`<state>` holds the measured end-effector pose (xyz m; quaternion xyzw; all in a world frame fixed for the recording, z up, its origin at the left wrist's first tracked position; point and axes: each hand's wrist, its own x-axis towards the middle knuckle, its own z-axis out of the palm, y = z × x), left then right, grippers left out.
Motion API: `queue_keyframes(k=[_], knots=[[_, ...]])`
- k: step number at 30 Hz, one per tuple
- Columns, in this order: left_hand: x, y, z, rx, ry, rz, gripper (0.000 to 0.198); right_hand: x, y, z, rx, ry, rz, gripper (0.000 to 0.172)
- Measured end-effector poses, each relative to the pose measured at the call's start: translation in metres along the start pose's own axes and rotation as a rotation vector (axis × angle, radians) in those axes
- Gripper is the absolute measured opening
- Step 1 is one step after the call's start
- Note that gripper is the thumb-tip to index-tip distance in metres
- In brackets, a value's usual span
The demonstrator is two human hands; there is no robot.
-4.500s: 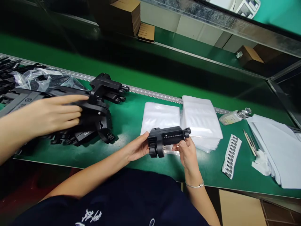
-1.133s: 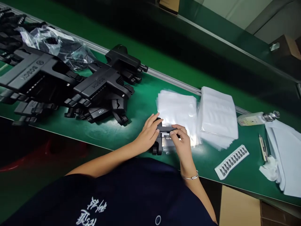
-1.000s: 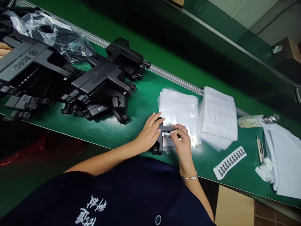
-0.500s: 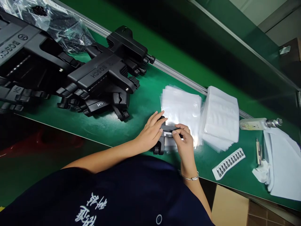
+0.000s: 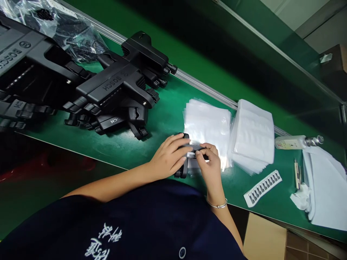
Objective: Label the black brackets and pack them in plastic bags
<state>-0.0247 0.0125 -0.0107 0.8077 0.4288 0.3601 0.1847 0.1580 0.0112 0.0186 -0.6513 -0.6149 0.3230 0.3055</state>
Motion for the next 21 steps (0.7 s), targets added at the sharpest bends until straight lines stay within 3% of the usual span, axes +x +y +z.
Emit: queue_keyframes(k=[3,6,7,10,14,18,21], knots=[[0.0,-0.005,-0.009,0.13,-0.015,0.251,0.02,0.0,0.005,-0.006,-0.004,-0.016,-0.018,0.021],[0.009,-0.012,-0.018,0.199,-0.039,0.381,0.018,0.0,0.02,-0.026,0.088,-0.037,-0.082,0.014],[0.013,-0.013,-0.02,0.208,-0.068,0.406,0.019,0.001,0.026,-0.033,0.113,-0.064,-0.117,0.019],[0.028,-0.013,-0.026,0.244,-0.238,0.44,0.025,0.002,0.043,-0.049,0.049,-0.207,-0.227,0.048],[0.048,-0.001,-0.022,0.269,-0.457,0.416,0.026,0.004,0.052,-0.046,-0.055,-0.232,-0.275,0.045],[0.056,0.01,-0.011,0.286,-0.504,0.462,0.027,0.006,0.053,-0.044,-0.061,-0.214,-0.292,0.043],[0.051,0.008,-0.015,0.282,-0.473,0.451,0.03,0.008,0.052,-0.048,-0.103,-0.218,-0.32,0.048]])
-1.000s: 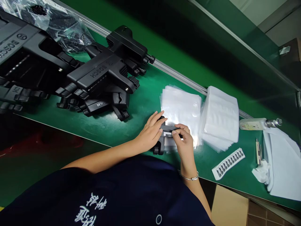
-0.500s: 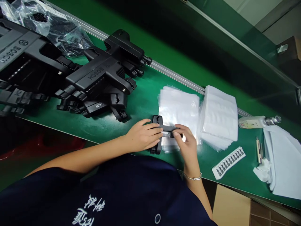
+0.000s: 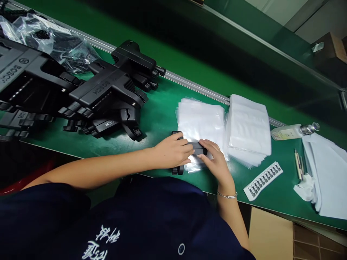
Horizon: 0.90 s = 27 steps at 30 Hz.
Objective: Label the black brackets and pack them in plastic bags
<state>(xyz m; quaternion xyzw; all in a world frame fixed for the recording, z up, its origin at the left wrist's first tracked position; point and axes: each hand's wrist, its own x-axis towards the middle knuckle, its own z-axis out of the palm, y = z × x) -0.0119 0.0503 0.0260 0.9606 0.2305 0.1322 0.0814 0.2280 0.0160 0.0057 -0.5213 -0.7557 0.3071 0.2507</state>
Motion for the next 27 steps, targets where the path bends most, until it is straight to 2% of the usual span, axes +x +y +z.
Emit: queue_keyframes(k=[2,4,7,10,14,15,17,20,23,26,27], knots=[[-0.012,-0.004,-0.003,-0.026,0.095,-0.11,0.035,0.002,-0.002,-0.001,-0.064,-0.033,-0.028,0.058],[-0.025,-0.008,-0.006,-0.066,0.247,-0.298,0.037,0.005,-0.005,0.001,-0.126,-0.08,-0.084,0.061],[-0.04,-0.012,-0.012,-0.166,0.439,-0.547,0.035,0.007,-0.012,0.006,-0.162,-0.077,-0.205,0.048],[-0.048,-0.012,-0.015,-0.263,0.493,-0.673,0.031,0.0,-0.021,0.007,-0.186,0.064,-0.283,0.038],[-0.047,-0.013,-0.01,-0.273,0.484,-0.78,0.029,-0.02,-0.029,-0.001,-0.158,0.348,-0.29,0.044],[-0.044,-0.013,-0.007,-0.256,0.469,-0.779,0.028,-0.024,-0.03,-0.004,-0.114,0.403,-0.244,0.046],[-0.033,-0.008,0.003,-0.222,0.399,-0.69,0.028,-0.031,-0.03,-0.008,0.051,0.476,-0.054,0.051],[-0.008,0.014,0.025,-0.224,0.197,-0.395,0.029,-0.034,-0.025,-0.013,0.446,0.501,0.26,0.043],[0.016,0.048,0.052,-0.215,0.002,-0.169,0.036,-0.035,-0.018,-0.017,0.75,0.546,0.326,0.035],[0.026,0.073,0.076,-0.14,-0.124,-0.074,0.073,-0.039,-0.013,-0.022,0.799,0.64,0.322,0.034],[0.026,0.077,0.081,-0.117,-0.145,-0.046,0.075,-0.041,-0.013,-0.025,0.794,0.659,0.324,0.034]])
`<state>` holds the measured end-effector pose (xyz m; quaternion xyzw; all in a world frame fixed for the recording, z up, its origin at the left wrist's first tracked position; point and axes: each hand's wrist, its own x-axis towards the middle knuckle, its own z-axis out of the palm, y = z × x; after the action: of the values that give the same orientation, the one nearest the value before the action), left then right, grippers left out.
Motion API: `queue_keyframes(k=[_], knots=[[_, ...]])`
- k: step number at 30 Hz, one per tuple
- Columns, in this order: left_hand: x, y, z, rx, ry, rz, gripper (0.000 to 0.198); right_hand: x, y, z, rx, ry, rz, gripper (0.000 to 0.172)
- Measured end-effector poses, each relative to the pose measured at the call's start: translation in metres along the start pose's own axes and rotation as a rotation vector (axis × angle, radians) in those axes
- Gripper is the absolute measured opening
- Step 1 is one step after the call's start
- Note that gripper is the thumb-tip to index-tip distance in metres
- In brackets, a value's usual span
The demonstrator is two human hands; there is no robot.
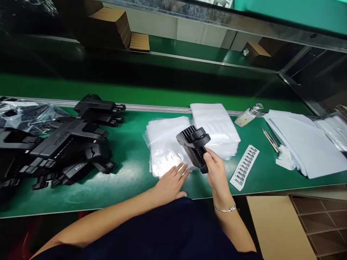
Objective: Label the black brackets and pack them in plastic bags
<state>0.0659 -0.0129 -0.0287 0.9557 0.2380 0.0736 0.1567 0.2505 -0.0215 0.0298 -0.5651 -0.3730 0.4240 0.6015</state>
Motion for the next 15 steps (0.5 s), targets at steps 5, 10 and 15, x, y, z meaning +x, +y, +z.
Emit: queue_keyframes(k=[5,10,15], knots=[[-0.017,-0.006,0.002,0.112,0.097,0.156,0.032,-0.003,-0.011,-0.008,0.062,-0.007,0.03,0.034],[-0.031,-0.012,-0.015,0.215,0.165,0.114,0.028,0.001,-0.008,-0.012,0.087,0.002,0.027,0.038],[-0.033,-0.013,-0.021,0.281,0.158,-0.191,0.032,0.009,0.024,-0.023,0.07,0.01,-0.012,0.048]])
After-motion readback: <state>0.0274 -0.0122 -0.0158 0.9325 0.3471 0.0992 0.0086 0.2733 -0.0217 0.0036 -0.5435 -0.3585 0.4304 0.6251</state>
